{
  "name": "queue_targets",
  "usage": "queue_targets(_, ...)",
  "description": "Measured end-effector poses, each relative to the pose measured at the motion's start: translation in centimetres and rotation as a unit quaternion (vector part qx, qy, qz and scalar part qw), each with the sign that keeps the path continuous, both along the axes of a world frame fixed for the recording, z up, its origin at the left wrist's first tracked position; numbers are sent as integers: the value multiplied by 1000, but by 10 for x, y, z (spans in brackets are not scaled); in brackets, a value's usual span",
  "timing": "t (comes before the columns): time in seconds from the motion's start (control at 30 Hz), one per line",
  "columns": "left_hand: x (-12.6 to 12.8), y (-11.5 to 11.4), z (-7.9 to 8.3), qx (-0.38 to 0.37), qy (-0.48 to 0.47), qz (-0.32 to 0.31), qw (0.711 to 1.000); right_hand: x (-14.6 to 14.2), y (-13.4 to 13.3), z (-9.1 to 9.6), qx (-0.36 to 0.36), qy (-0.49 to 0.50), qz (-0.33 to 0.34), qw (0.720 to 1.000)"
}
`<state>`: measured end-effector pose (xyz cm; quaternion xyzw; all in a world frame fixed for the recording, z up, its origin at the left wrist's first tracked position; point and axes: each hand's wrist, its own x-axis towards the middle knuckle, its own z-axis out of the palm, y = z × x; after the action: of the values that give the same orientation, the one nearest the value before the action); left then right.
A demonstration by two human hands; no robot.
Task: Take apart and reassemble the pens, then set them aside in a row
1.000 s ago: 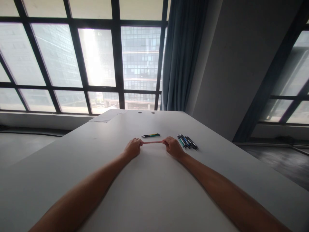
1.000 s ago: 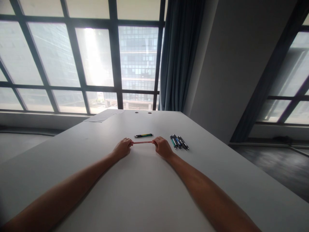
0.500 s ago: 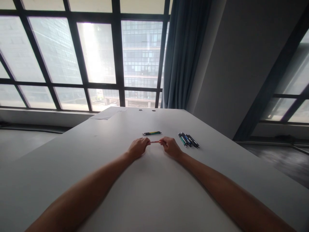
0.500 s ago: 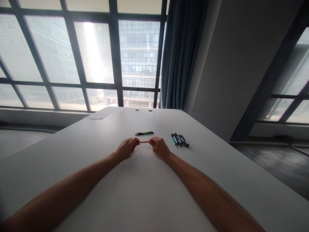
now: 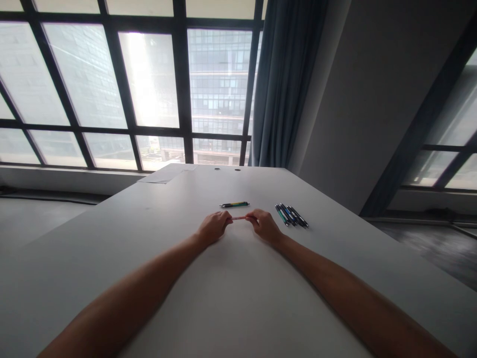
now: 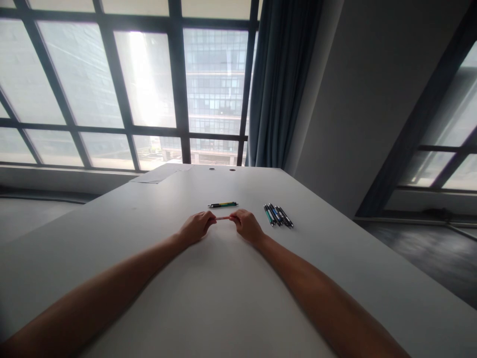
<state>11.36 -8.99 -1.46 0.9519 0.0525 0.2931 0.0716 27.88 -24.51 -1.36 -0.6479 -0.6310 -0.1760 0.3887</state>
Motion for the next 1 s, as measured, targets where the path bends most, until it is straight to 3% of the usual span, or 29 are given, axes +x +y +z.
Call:
queue_targets(0.63,1,-3,0,10,30,21,999,3,1,-3,9,-33,-1,999)
queue_targets(1.0,-1,-6,3,29,107,82,990,1,0,0,29,-80,12,996)
